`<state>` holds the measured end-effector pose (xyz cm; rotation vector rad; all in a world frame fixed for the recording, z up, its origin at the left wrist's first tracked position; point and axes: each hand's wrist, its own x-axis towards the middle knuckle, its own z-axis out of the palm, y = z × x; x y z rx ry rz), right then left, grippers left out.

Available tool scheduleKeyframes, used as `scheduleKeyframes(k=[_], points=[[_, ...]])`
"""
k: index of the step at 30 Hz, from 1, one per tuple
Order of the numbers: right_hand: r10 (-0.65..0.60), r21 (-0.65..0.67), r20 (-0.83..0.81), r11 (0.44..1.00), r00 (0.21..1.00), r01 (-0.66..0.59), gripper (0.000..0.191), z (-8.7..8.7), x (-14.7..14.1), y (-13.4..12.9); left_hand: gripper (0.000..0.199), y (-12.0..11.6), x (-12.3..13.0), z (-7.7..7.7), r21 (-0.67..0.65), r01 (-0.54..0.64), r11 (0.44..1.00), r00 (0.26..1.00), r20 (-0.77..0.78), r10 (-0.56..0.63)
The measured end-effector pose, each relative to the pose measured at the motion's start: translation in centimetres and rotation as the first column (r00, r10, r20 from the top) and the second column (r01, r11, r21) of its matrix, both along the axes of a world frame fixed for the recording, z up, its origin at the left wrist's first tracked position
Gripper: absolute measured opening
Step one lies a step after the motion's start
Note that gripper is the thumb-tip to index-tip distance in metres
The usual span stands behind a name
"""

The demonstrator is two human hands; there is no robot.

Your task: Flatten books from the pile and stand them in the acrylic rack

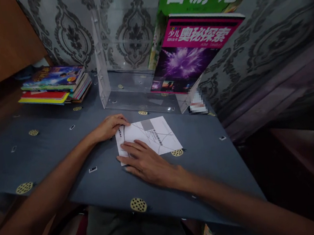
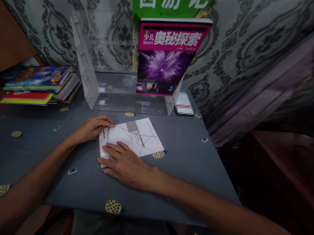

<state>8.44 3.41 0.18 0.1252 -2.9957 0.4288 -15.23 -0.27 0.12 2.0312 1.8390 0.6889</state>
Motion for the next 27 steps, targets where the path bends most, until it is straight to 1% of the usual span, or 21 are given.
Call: scheduleKeyframes(k=[5,9,14,16,19,23,27], points=[[0.033,-0.021,0.028,0.999,0.999,-0.032,0.045,-0.3,2.1,-1.1,0.042,-0.3,0.3,0.5,-0.004,0.016,1.000,0.999,-0.047,-0.016],[-0.014,-0.066,0.044,0.998,0.999,0.017,0.051,-0.5,4.0,-0.7,0.039,-0.4,0.5,0.6,0.008,0.023,1.000,0.996,-0.088,-0.022],[-0.156,-0.079,0.061,0.984,0.986,0.161,0.056,-0.7,7.7,0.8,0.039,-0.4,0.6,0.2,0.046,0.024,0.999,0.990,-0.137,-0.017],[-0.237,-0.064,0.048,0.969,0.970,0.239,0.056,-1.0,9.2,1.7,0.039,-0.4,0.8,0.3,0.052,0.020,0.998,0.988,-0.155,-0.012],[-0.351,-0.043,0.000,0.935,0.936,0.351,0.053,-1.6,11.0,3.0,0.039,-0.7,1.5,0.7,0.028,0.003,1.000,0.981,-0.194,0.003],[-0.455,-0.020,-0.084,0.890,0.886,0.455,0.050,-2.4,12.1,4.1,0.039,-0.8,2.9,1.7,-0.047,-0.066,0.997,0.958,-0.283,0.050],[-0.475,-0.015,-0.155,0.878,0.866,0.479,0.047,-2.6,12.1,4.1,0.047,-0.7,4.9,2.3,-0.084,-0.151,0.985,0.886,-0.454,0.098]])
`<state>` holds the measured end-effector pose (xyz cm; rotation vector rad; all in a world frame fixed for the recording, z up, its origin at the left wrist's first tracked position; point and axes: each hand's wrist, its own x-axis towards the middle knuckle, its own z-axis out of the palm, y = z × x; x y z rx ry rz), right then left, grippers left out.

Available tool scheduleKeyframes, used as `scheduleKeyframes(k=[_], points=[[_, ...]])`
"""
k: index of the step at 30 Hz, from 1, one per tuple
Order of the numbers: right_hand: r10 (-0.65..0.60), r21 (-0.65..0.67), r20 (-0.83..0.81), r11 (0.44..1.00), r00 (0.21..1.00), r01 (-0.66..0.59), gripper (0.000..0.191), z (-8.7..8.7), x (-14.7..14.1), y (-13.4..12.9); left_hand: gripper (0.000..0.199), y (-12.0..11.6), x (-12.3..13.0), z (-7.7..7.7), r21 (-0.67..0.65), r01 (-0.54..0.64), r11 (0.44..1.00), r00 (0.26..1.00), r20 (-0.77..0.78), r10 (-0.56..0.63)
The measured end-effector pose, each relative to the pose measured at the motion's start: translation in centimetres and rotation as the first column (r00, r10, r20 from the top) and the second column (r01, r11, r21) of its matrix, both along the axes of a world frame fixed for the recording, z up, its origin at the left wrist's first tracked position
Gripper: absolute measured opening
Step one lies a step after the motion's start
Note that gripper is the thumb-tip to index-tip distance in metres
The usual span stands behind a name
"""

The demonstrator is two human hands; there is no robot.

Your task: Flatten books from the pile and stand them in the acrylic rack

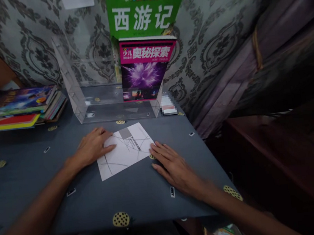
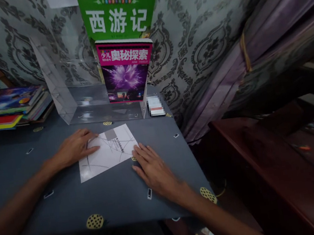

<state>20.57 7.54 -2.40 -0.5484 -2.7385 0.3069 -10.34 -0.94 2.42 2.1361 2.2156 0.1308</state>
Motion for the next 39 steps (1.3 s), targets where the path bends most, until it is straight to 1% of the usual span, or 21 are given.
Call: scheduleKeyframes(k=[2,4,6,8,11,14,19,22,24,25,27,29,30,31,33,34,35,36,37,38,39], points=[[0.006,0.001,-0.017,1.000,1.000,-0.006,0.047,0.0,0.0,0.0,0.046,-0.2,1.5,0.2,-0.012,0.011,1.000,0.997,-0.073,-0.012],[0.011,-0.007,-0.022,1.000,1.000,-0.011,0.047,0.1,0.0,0.0,0.049,-0.7,3.3,0.4,-0.021,0.067,0.998,0.993,-0.094,-0.069],[0.011,-0.009,-0.024,1.000,1.000,-0.011,0.047,0.0,0.0,0.0,0.060,-1.4,5.0,0.4,-0.061,0.110,0.992,0.989,-0.089,-0.116],[0.008,-0.002,-0.028,1.000,1.000,-0.009,0.046,0.0,0.1,0.1,0.067,-2.0,6.3,0.4,-0.125,0.109,0.986,0.988,-0.094,-0.121],[0.007,0.001,-0.038,1.000,0.999,-0.006,0.045,-0.1,0.1,0.1,0.069,-2.2,7.2,0.1,-0.188,0.104,0.977,0.986,-0.107,-0.126],[-0.003,-0.025,-0.055,1.000,0.998,0.002,0.044,0.0,0.2,0.1,0.069,-2.0,7.6,-0.2,-0.202,0.126,0.971,0.980,-0.127,-0.154],[-0.047,-0.146,-0.132,0.989,0.990,0.027,0.044,0.2,0.6,0.1,0.069,-2.2,9.2,0.0,-0.186,0.192,0.964,0.951,-0.206,-0.229],[-0.103,-0.233,-0.195,0.971,0.975,0.056,0.047,0.4,0.8,0.1,0.066,-2.6,9.8,0.7,-0.184,0.160,0.970,0.939,-0.274,-0.207],[-0.137,-0.285,-0.231,0.956,0.963,0.067,0.050,0.7,0.9,0.1,0.060,-3.0,9.3,1.8,-0.178,0.137,0.974,0.949,-0.257,-0.181],[-0.151,-0.312,-0.251,0.948,0.956,0.068,0.053,0.9,0.9,0.1,0.056,-3.2,8.7,2.5,-0.172,0.151,0.974,0.959,-0.212,-0.186],[-0.186,-0.374,-0.304,0.925,0.934,0.063,0.057,1.3,1.0,0.0,0.049,-3.5,7.2,4.7,-0.139,0.231,0.963,0.970,-0.051,-0.240],[-0.210,-0.453,-0.365,0.891,0.907,0.024,0.058,1.8,0.9,-0.2,0.034,-3.8,5.6,7.5,-0.107,0.341,0.934,0.932,0.167,-0.321],[-0.218,-0.501,-0.393,0.865,0.893,-0.010,0.055,2.0,0.9,-0.4,0.029,-3.8,4.9,8.9,-0.064,0.340,0.938,0.910,0.272,-0.312],[-0.218,-0.555,-0.410,0.830,0.886,-0.053,0.048,2.1,0.8,-0.5,0.027,-3.6,4.3,10.1,-0.039,0.343,0.938,0.875,0.377,-0.304],[-0.212,-0.678,-0.405,0.722,0.889,-0.137,0.035,2.4,0.5,-0.8,0.029,-2.7,3.3,11.7,-0.040,0.330,0.943,0.811,0.523,-0.262],[-0.221,-0.740,-0.386,0.654,0.896,-0.157,0.033,2.4,0.3,-1.0,0.031,-2.0,2.9,11.9,-0.037,0.312,0.949,0.796,0.556,-0.239],[-0.237,-0.795,-0.356,0.586,0.904,-0.160,0.033,2.5,0.2,-1.1,0.032,-1.2,2.5,11.6,-0.033,0.299,0.954,0.793,0.565,-0.229],[-0.255,-0.838,-0.319,0.525,0.913,-0.146,0.034,2.5,0.0,-1.2,0.032,-0.3,2.1,10.9,-0.027,0.288,0.957,0.799,0.557,-0.224],[-0.271,-0.869,-0.280,0.478,0.921,-0.123,0.035,2.4,-0.1,-1.2,0.033,0.6,1.7,9.9,-0.021,0.274,0.961,0.812,0.541,-0.220],[-0.280,-0.889,-0.242,0.449,0.929,-0.096,0.036,2.4,-0.2,-1.2,0.033,1.4,1.4,8.7,-0.015,0.256,0.967,0.837,0.504,-0.214],[-0.276,-0.899,-0.205,0.433,0.939,-0.069,0.036,2.4,-0.3,-1.1,0.033,2.2,1.1,7.4,-0.004,0.243,0.970,0.866,0.451,-0.215]])
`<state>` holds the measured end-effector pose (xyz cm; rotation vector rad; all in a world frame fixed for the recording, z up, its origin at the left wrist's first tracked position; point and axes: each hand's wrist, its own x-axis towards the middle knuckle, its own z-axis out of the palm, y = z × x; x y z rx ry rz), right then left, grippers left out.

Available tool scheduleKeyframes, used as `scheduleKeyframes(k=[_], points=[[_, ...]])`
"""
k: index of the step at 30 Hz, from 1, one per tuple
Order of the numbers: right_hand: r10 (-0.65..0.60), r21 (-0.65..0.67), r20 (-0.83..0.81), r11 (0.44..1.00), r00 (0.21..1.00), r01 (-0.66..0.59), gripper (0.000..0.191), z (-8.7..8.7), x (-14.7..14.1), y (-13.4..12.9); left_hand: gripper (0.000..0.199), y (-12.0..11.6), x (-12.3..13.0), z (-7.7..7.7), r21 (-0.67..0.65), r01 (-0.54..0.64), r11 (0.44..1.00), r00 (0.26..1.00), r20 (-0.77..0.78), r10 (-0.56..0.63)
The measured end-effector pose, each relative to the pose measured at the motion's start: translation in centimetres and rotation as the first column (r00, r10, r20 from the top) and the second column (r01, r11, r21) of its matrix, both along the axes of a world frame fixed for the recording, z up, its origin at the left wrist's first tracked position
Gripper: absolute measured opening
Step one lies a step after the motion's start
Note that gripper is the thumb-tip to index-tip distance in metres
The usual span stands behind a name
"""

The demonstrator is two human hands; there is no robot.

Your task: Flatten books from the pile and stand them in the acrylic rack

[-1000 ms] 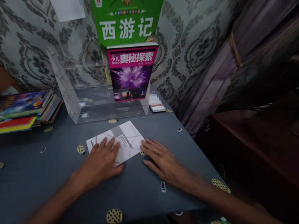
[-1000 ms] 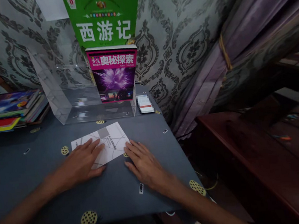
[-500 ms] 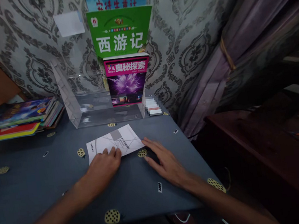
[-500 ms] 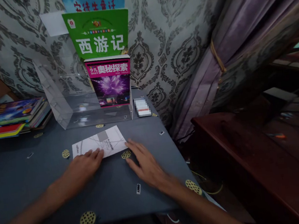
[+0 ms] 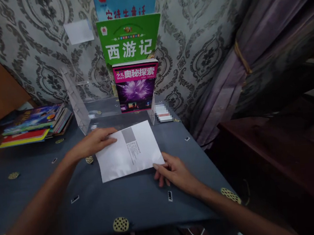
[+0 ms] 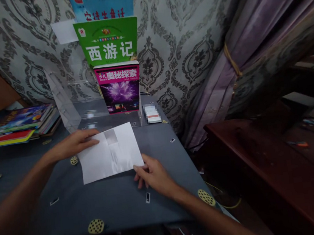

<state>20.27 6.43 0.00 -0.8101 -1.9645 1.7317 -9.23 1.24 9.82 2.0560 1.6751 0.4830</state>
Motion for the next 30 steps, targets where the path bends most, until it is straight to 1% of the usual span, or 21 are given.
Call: scheduleKeyframes(k=[1,3,5,6,7,8,11,12,13,14,15,16,17,19,20,22,24,27,29,30], points=[[0.015,-0.007,0.031,1.000,0.999,-0.014,0.037,0.0,-0.1,0.1,0.034,0.6,-0.1,-1.3,0.016,-0.010,1.000,0.999,-0.048,0.011],[0.038,-0.014,0.065,0.999,0.997,-0.038,0.038,-0.1,-0.1,0.3,0.035,1.0,0.1,-3.8,0.058,-0.063,0.996,0.985,-0.156,0.071],[0.034,-0.032,0.080,0.999,0.996,-0.032,0.042,-0.2,-0.2,0.4,0.038,0.4,1.0,-5.6,0.166,-0.111,0.980,0.943,-0.294,0.156],[0.026,-0.046,0.086,0.999,0.996,-0.022,0.044,-0.2,-0.3,0.5,0.039,-0.3,1.7,-6.3,0.220,-0.098,0.971,0.917,-0.360,0.174],[0.018,-0.062,0.094,0.998,0.995,-0.012,0.046,-0.3,-0.3,0.6,0.038,-1.2,2.4,-6.9,0.260,-0.060,0.964,0.895,-0.413,0.167],[0.011,-0.077,0.103,0.997,0.995,-0.003,0.047,-0.3,-0.3,0.7,0.037,-2.1,3.2,-7.5,0.265,0.000,0.964,0.889,-0.442,0.122],[0.019,-0.112,0.155,0.994,0.988,-0.001,0.051,-0.2,-0.2,1.0,0.035,-4.9,5.1,-8.8,0.256,0.172,0.951,0.893,-0.448,-0.040],[0.027,-0.108,0.190,0.994,0.981,-0.006,0.051,-0.1,-0.1,1.1,0.037,-5.5,5.4,-9.1,0.259,0.190,0.947,0.890,-0.452,-0.055],[0.029,-0.079,0.235,0.997,0.972,-0.010,0.051,0.1,0.0,1.2,0.039,-6.0,5.6,-9.5,0.262,0.200,0.944,0.891,-0.450,-0.064],[0.014,-0.018,0.283,1.000,0.959,-0.010,0.050,0.4,0.2,1.3,0.040,-6.2,5.7,-9.7,0.264,0.199,0.944,0.895,-0.442,-0.065],[-0.018,0.079,0.323,0.997,0.946,-0.008,0.049,0.6,0.3,1.3,0.040,-6.3,5.6,-9.9,0.265,0.190,0.945,0.902,-0.428,-0.061],[-0.068,0.204,0.346,0.979,0.936,-0.004,0.050,1.0,0.3,1.3,0.039,-6.2,5.5,-10.0,0.266,0.181,0.947,0.911,-0.409,-0.059],[-0.124,0.336,0.346,0.942,0.930,0.000,0.050,1.3,0.2,1.2,0.038,-6.1,5.4,-10.1,0.265,0.177,0.948,0.919,-0.389,-0.063],[-0.205,0.549,0.306,0.836,0.930,0.003,0.050,1.9,-0.2,1.0,0.037,-5.8,5.1,-10.2,0.267,0.171,0.948,0.930,-0.360,-0.066],[-0.220,0.616,0.290,0.787,0.931,-0.007,0.049,2.3,-0.5,1.0,0.037,-5.8,5.0,-10.2,0.272,0.170,0.947,0.932,-0.355,-0.065],[-0.225,0.697,0.312,0.715,0.923,-0.061,0.048,3.0,-1.0,1.1,0.037,-5.8,5.0,-10.3,0.281,0.171,0.944,0.931,-0.359,-0.062],[-0.239,0.740,0.382,0.657,0.893,-0.141,0.049,3.7,-1.3,1.5,0.038,-6.0,5.0,-10.5,0.286,0.165,0.944,0.929,-0.367,-0.051],[-0.305,0.794,0.437,0.573,0.846,-0.203,0.049,4.5,-1.3,2.1,0.038,-6.1,5.0,-10.5,0.287,0.154,0.945,0.935,-0.353,-0.045],[-0.318,0.833,0.407,0.514,0.856,-0.205,0.047,4.6,-1.5,2.0,0.038,-6.0,5.0,-10.5,0.295,0.163,0.941,0.939,-0.340,-0.056],[-0.284,0.847,0.384,0.488,0.878,-0.213,0.044,4.4,-1.8,1.8,0.037,-5.9,4.9,-10.4,0.304,0.171,0.937,0.940,-0.336,-0.063]])
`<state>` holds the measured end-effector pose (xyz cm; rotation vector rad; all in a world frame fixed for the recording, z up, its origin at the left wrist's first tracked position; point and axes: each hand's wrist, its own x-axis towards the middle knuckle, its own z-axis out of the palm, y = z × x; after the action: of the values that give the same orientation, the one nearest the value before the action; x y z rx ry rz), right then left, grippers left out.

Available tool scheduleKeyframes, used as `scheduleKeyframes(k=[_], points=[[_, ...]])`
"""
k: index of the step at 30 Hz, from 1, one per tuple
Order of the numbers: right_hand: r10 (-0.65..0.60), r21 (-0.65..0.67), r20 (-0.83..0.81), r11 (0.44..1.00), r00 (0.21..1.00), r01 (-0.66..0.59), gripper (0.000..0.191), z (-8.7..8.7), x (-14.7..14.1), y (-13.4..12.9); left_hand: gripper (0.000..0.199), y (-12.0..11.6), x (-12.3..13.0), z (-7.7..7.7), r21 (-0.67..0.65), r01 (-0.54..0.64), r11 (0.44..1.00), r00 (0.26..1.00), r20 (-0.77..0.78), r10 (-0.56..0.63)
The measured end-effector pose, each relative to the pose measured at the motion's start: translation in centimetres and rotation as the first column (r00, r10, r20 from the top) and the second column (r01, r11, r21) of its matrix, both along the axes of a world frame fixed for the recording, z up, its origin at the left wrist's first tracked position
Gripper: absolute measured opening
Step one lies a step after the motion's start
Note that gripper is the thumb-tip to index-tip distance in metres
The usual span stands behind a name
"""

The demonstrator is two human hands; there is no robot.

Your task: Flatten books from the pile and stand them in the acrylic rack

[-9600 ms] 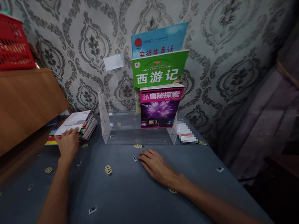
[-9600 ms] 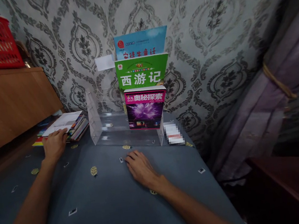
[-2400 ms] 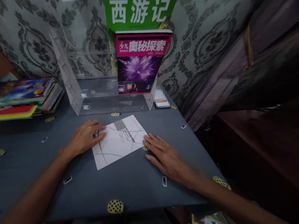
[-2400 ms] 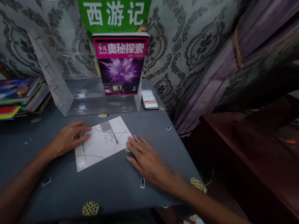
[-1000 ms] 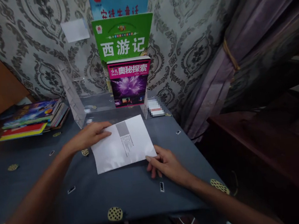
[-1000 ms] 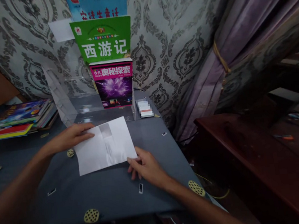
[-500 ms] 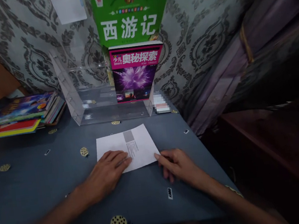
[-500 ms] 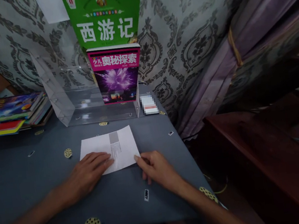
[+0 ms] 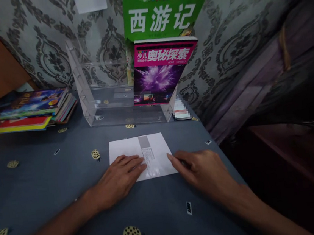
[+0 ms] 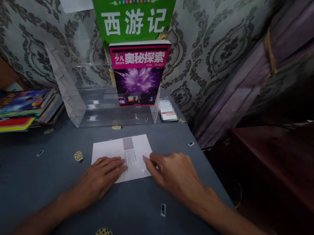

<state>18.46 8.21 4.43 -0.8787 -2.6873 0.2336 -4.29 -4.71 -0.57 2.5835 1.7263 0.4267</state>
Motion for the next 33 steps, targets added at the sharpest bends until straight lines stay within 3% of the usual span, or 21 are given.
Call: scheduleKeyframes(k=[2,5,11,16,20,23,26,29,33], points=[[0.175,0.011,-0.043,0.985,0.984,-0.174,0.037,-0.8,-0.9,-0.8,0.036,0.1,0.0,0.1,0.012,0.010,1.000,1.000,0.009,-0.010],[0.415,-0.009,-0.077,0.909,0.907,-0.416,0.027,-2.6,-2.7,-1.9,0.036,0.0,0.1,0.0,0.004,-0.006,1.000,0.999,0.033,0.005],[0.433,-0.042,-0.107,0.898,0.895,-0.439,0.018,-4.9,-3.9,-2.0,0.040,0.7,-2.1,-0.9,-0.009,-0.054,0.998,0.998,0.033,0.054],[0.451,-0.079,-0.096,0.885,0.887,-0.458,0.016,-4.6,-3.4,-1.8,0.042,3.4,-7.6,-1.0,-0.047,-0.263,0.964,0.964,0.028,0.264],[0.492,-0.067,0.011,0.869,0.871,-0.490,0.016,-4.0,-4.3,-1.9,0.037,4.6,-10.2,-0.1,-0.072,-0.268,0.961,0.952,0.131,0.276],[0.534,-0.034,0.128,0.845,0.836,-0.534,0.021,-3.4,-5.7,-2.2,0.032,3.6,-9.5,0.8,-0.017,-0.291,0.957,0.949,0.125,0.291],[0.510,-0.024,0.195,0.856,0.838,-0.516,0.028,-3.0,-7.4,-2.5,0.030,1.0,-7.2,1.3,0.045,-0.311,0.949,0.949,-0.050,0.313],[0.477,-0.028,0.240,0.874,0.845,-0.485,0.041,-2.6,-8.8,-2.5,0.030,-1.8,-5.1,0.8,0.083,-0.270,0.959,0.952,-0.128,0.279],[0.474,-0.061,0.303,0.875,0.827,-0.479,0.055,-2.2,-10.9,-2.1,0.032,-3.4,-4.3,-0.3,0.105,-0.335,0.936,0.935,-0.088,0.344]])
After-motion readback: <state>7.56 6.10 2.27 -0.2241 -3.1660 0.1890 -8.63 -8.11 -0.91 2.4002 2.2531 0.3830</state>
